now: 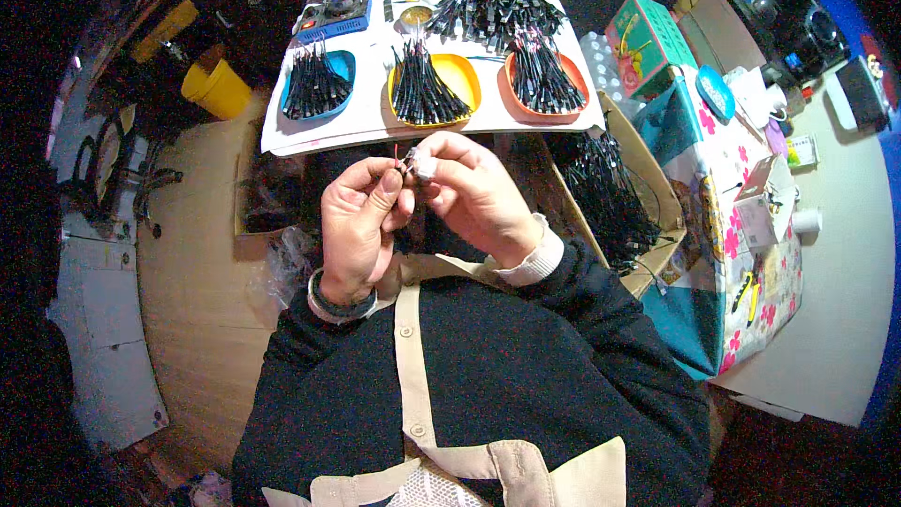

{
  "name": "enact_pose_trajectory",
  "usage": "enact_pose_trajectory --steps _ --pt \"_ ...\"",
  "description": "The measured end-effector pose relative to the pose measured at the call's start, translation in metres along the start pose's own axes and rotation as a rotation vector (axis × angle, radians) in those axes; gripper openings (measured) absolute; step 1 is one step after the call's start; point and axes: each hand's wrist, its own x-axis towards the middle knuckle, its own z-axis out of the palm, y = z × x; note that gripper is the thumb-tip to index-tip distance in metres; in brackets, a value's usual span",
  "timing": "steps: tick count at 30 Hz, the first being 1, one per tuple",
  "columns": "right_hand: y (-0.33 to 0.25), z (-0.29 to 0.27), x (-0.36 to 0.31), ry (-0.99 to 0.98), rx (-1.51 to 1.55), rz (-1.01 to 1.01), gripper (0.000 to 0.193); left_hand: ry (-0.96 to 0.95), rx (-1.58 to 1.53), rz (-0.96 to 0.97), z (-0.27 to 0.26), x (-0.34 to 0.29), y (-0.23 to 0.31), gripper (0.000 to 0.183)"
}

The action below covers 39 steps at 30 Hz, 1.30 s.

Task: The person repeatedly picks black cable-like items from a tray, attaches small components to their ends, and places the finished items into separate colored trays. The process is repeated continuously throughout the clip.

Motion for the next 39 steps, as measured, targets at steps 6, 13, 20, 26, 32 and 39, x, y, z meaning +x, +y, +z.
enact_pose_trajectory --steps 6,13,20,26,32,39 --pt "-0.009 0.004 -0.003 -0.028 -0.347 -0.185 0.015 -0.088 -0.096 -0.178 -0.006 0.001 0.006 0.016" --pt "-0.023 0.002 -0.005 -0.076 -0.486 -0.1 0.012 -0.142 0.025 -0.19 -0.007 0.003 0.008 0.015" --pt "-0.01 -0.01 0.005 0.001 0.002 0.265 0.01 -0.216 0.667 0.043 -0.018 0.008 0.005 0.014" --pt "-0.034 -0.047 0.051 0.045 -0.4 0.323 0.022 -0.041 0.259 -0.122 -0.039 0.03 -0.008 0.013" --pt "-0.195 -0.154 0.22 0.676 -1.87 -0.405 0.029 0.075 0.094 -0.15 -0.06 0.053 -0.013 0.015" --pt "-0.199 -0.176 0.337 0.481 -2.565 -0.24 0.03 0.078 0.103 -0.223 -0.075 0.067 -0.016 0.012"
